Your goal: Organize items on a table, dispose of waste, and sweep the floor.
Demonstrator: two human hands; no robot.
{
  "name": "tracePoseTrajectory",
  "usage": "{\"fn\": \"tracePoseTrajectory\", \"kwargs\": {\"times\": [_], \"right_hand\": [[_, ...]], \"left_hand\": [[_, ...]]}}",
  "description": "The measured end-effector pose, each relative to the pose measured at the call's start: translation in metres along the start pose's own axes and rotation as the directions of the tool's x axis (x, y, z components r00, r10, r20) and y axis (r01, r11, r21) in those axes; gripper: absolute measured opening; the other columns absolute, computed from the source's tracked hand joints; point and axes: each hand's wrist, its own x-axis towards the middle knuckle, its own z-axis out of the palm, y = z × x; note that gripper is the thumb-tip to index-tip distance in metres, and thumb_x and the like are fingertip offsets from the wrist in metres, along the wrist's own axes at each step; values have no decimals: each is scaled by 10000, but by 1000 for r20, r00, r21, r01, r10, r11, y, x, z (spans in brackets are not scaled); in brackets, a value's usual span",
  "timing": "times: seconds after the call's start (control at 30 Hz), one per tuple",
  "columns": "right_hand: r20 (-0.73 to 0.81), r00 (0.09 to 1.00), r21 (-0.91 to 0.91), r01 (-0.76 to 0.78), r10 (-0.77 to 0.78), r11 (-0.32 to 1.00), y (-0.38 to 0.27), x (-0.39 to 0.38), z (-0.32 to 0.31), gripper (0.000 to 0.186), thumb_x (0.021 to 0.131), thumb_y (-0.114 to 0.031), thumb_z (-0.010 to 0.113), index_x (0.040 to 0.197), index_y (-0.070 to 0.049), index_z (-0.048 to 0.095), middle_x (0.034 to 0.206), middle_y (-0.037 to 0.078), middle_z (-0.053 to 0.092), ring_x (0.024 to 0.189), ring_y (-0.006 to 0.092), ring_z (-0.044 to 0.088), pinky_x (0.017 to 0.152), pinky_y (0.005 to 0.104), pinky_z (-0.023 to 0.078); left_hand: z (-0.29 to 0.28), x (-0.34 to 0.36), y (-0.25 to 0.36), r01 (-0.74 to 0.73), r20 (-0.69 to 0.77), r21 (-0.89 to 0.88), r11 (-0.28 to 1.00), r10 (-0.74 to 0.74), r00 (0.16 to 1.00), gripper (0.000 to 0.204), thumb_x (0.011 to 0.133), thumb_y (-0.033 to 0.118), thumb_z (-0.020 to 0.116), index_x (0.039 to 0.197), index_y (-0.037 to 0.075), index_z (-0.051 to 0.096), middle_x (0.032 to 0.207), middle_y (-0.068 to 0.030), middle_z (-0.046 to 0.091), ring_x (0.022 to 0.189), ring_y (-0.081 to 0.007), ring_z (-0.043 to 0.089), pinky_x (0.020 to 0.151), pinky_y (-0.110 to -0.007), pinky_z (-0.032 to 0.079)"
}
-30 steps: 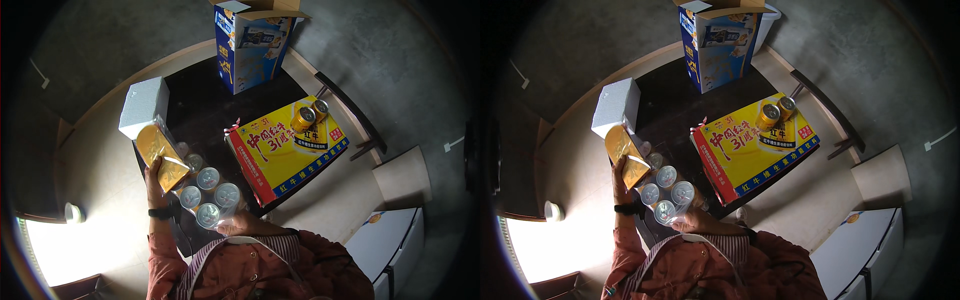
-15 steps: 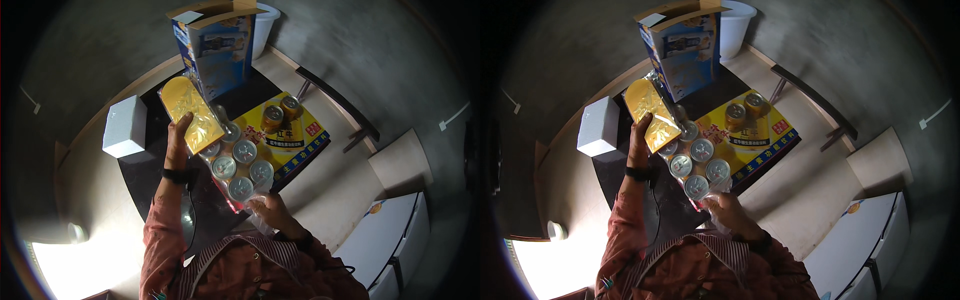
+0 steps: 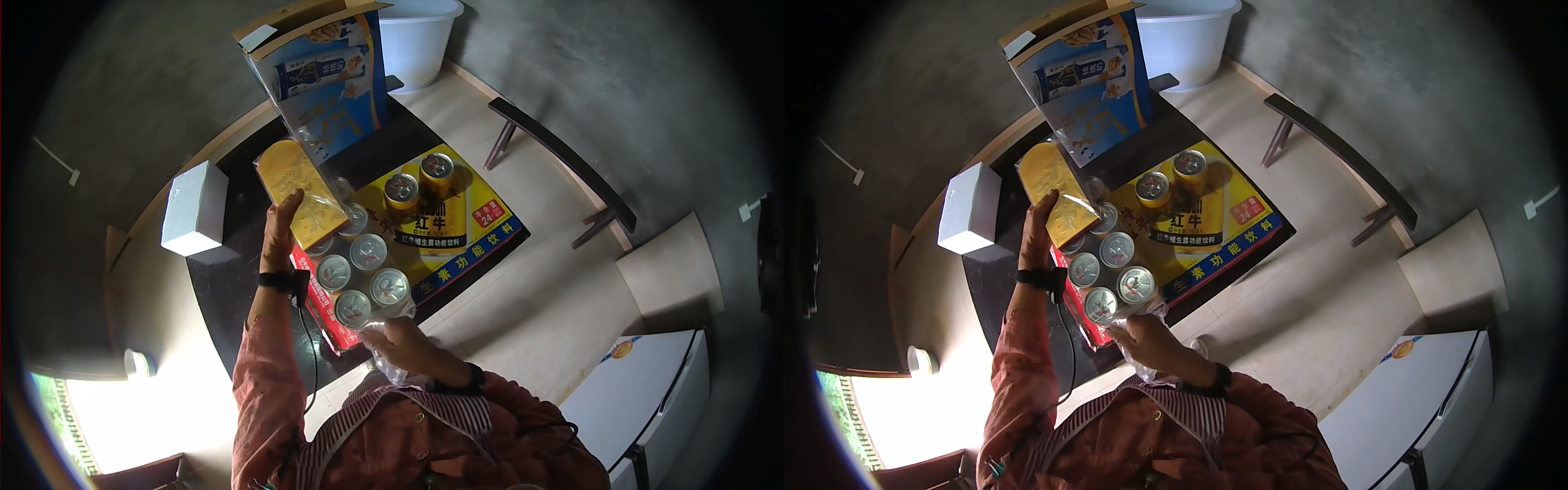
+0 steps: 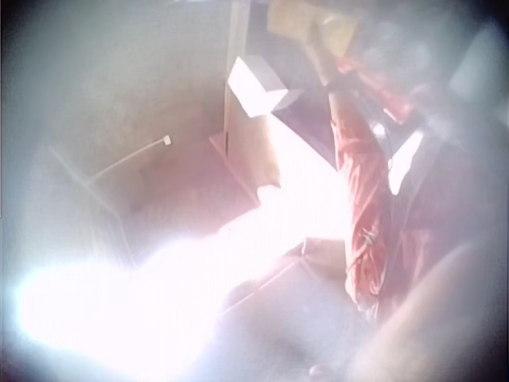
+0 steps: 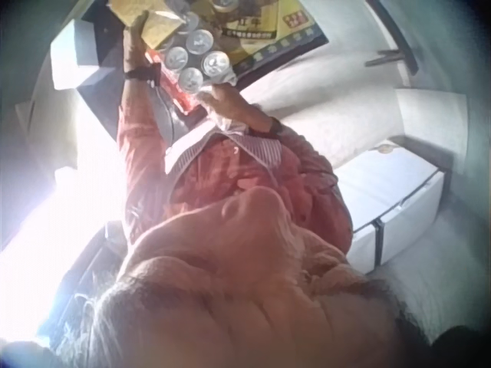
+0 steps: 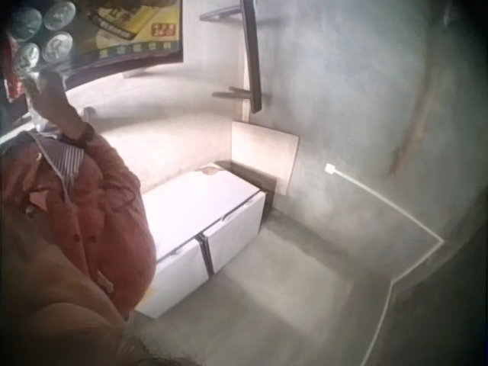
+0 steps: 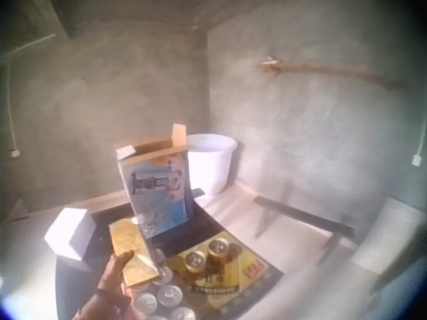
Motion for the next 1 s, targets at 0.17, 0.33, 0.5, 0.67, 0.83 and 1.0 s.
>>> {"fn": "tracePoseTrajectory", "kwargs": {"times": [0.17, 0.33, 0.5, 0.67, 0.83, 1.0], "right_hand": [[19, 981, 124, 187, -191, 974, -8, 2, -10, 351, 899, -312, 534, 928, 38, 533, 740, 218, 582, 678, 360, 585, 608, 402, 448], [208, 976, 101, 51, -71, 994, 1, -21, -65, 426, 881, -347, 567, 1105, 15, 554, 953, 173, 645, 866, 221, 637, 750, 319, 497], [-370, 917, 172, -89, 148, 981, 25, -38, -156, 218, 926, -201, 510, 1010, -14, 582, 831, 70, 650, 738, 106, 605, 635, 227, 474], [-717, 685, -33, -216, 127, 976, 92, -30, -246, 242, 934, -202, 506, 1064, -7, 568, 941, 77, 635, 864, 132, 598, 760, 249, 469], [-444, 856, -99, -341, 265, 935, 136, 9, -286, 344, 914, -250, 538, 1138, 11, 548, 1079, 135, 619, 967, 173, 599, 828, 285, 475], [-92, 996, -160, 3, -18, 987, 151, 20, -296, 435, 879, -198, 559, 1224, 37, 438, 1043, 211, 593, 923, 310, 604, 790, 360, 483]], "left_hand": [[21, -40, 15, -137, -212, 68, 988, 148, 966, 262, 859, 213, 572, 1021, 9, 591, 947, -43, 617, 857, -125, 602, 765, -251, 470], [-24, -82, 34, -126, -247, 73, 989, 141, 959, 315, 881, 231, 538, 1090, -5, 547, 946, -69, 622, 862, -156, 620, 762, -244, 488], [4, -157, 34, -109, -532, 255, 961, 234, 814, 425, 915, 326, 474, 1175, -9, 500, 1016, -76, 586, 914, -180, 589, 796, -301, 475], [23, -206, 1, 13, -495, 162, 987, 70, 866, 506, 930, 366, 384, 1249, -23, 434, 1059, -129, 582, 920, -225, 589, 795, -326, 485], [104, -208, -13, -86, -626, 175, 981, 179, 759, 557, 945, 351, 344, 1372, -1, 280, 1329, -162, 439, 1099, -234, 524, 979, -364, 380], [180, -200, -33, -68, -736, 166, 984, 169, 656, 573, 917, 312, 383, 1355, -44, 288, 1331, -182, 428, 1211, -277, 437, 993, -371, 371]]}}
